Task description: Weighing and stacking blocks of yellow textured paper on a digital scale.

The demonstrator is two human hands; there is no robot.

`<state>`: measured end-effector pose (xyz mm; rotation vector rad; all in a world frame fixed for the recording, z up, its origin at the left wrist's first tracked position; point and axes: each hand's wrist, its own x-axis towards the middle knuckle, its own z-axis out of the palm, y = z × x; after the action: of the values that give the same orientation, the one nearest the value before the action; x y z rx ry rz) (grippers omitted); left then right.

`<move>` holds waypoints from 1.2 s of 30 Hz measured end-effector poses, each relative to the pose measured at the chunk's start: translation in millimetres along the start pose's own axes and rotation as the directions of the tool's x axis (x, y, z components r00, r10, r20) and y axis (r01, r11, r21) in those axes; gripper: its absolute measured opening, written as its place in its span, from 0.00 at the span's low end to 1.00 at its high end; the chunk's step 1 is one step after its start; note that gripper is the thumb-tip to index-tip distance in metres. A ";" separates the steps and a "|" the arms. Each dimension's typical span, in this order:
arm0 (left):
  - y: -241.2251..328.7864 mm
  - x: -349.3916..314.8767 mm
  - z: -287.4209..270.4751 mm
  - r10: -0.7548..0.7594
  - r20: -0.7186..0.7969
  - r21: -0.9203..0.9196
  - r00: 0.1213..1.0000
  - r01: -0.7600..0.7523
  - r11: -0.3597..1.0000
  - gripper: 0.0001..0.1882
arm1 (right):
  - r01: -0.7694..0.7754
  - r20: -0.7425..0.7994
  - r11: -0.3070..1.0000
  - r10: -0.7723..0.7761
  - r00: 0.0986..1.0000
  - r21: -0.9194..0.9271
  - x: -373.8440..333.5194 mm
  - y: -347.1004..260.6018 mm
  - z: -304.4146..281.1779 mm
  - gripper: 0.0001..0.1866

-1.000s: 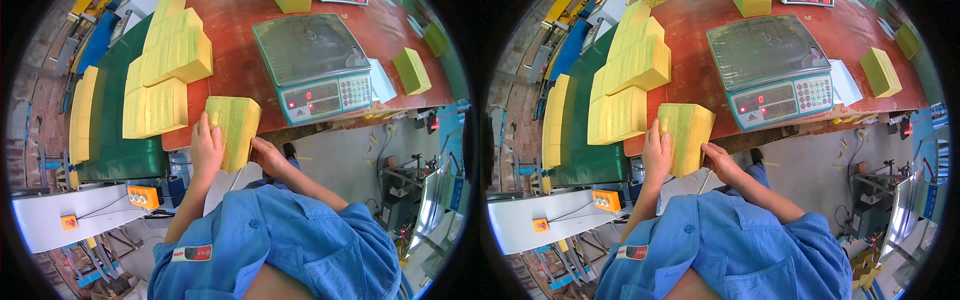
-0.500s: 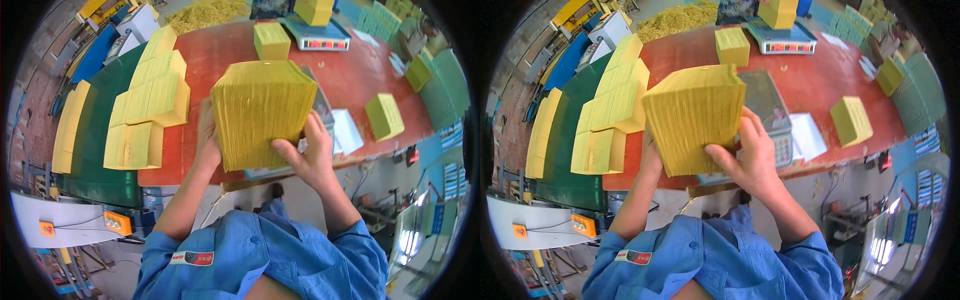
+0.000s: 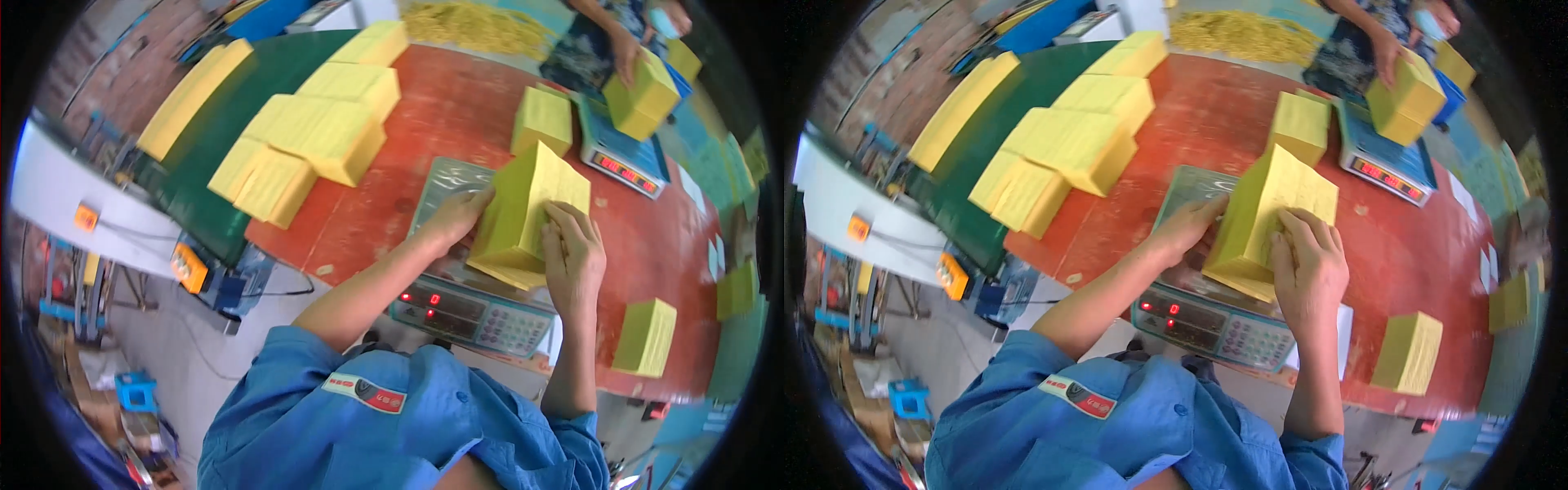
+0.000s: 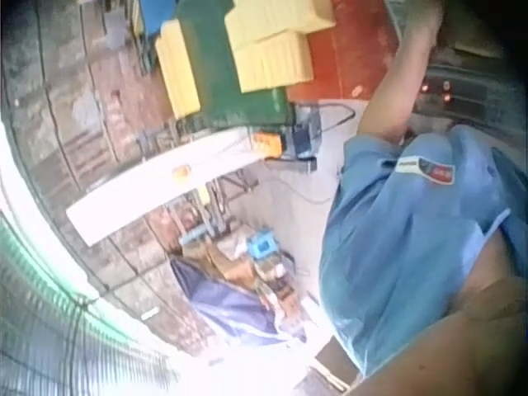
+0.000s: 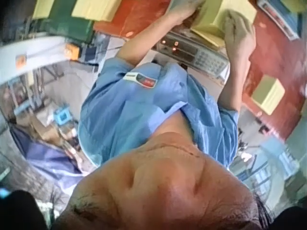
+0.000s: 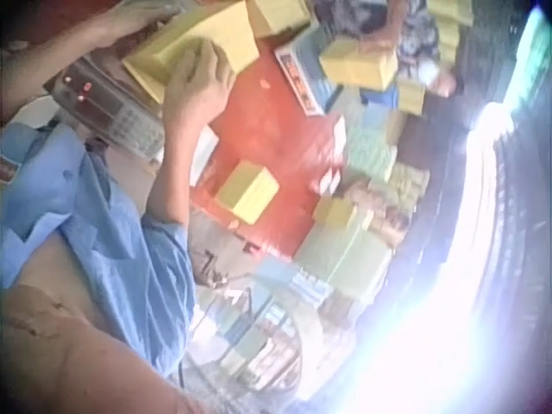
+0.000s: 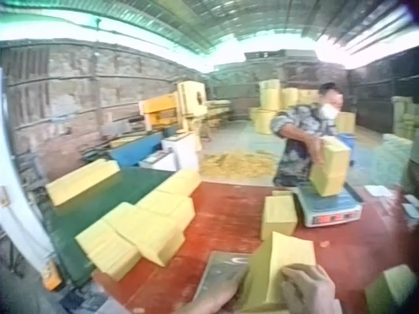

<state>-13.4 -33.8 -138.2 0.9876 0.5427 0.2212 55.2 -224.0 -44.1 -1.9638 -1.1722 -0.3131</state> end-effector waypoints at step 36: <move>63.9 -210.7 -305.6 0.585 0.409 0.876 0.700 -0.481 -0.036 0.28 | -0.244 0.730 0.968 0.121 0.673 0.064 8.3 -133.9 248.0 0.27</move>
<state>-349.2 136.5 -146.4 2.5332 0.2666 0.7079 -95.8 -1.8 -129.7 -2.0915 -1.3915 0.7282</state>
